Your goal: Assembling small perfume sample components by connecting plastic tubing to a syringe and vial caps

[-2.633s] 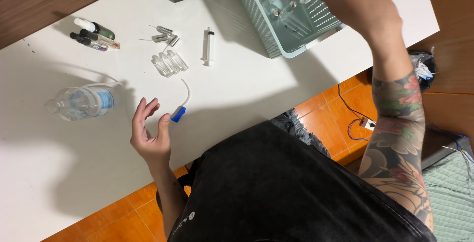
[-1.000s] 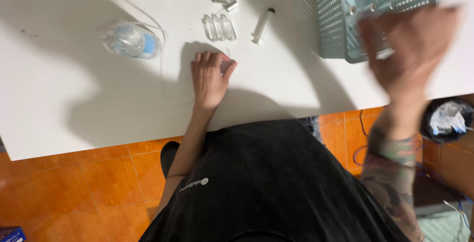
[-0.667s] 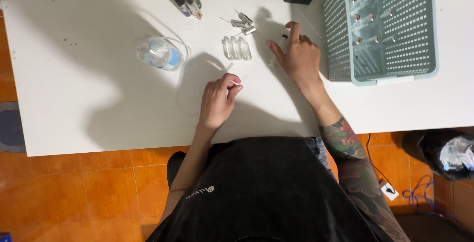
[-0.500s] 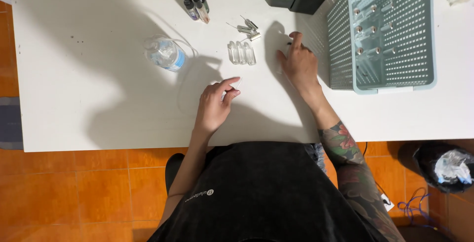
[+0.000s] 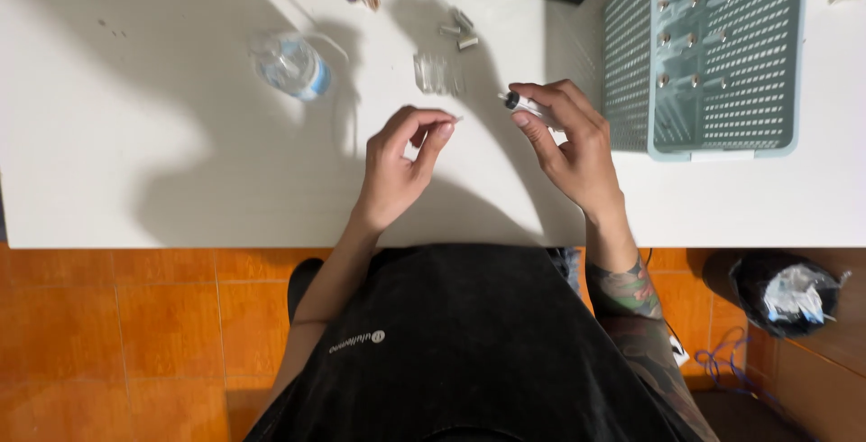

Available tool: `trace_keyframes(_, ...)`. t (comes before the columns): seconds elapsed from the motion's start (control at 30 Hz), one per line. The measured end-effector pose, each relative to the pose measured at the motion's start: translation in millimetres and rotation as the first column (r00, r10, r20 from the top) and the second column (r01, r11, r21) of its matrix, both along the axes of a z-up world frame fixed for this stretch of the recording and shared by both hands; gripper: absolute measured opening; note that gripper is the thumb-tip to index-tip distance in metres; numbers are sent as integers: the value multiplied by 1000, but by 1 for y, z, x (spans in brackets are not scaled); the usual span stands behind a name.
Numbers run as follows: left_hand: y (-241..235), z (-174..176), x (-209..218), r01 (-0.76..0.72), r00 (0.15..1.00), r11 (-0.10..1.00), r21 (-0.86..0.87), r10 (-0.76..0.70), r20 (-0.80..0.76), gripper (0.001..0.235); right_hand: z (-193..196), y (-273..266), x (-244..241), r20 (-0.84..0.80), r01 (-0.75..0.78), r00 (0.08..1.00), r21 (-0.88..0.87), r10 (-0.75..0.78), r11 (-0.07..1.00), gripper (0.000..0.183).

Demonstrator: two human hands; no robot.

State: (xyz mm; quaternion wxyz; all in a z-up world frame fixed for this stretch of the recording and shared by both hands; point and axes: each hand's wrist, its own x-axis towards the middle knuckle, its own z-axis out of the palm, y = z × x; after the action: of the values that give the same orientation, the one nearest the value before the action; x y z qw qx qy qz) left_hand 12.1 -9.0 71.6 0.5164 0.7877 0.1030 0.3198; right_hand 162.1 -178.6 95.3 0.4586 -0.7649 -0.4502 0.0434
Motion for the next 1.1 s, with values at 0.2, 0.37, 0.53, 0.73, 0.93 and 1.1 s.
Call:
trace_keyframes(0.2,-6,-1,2,43,992,999,-9,-42,120,12,12,-3,-7,112,-146,985,145,130,979,22)
trace_keyframes(0.37,-5,-4,3,22,993,999,50,-27,117,11,13,-3,-6,201,-194,967,177,158,965,19)
trace_keyframes(0.53,-6,1,2,25,988,998,58,-34,153,11,16,-3,-6,227,-222,958,186,178,957,16)
trace_keyframes(0.73,-4,-3,5,50,984,995,86,-64,165,13,14,-7,-2,248,-220,954,203,168,954,17)
trace_keyframes(0.93,-5,-1,7,76,977,993,85,-91,192,14,15,-9,0,267,-206,952,185,153,961,16)
trace_keyframes(1.1,-6,-4,10,73,975,992,102,-93,204,14,15,-11,1,271,-208,950,172,157,963,14)
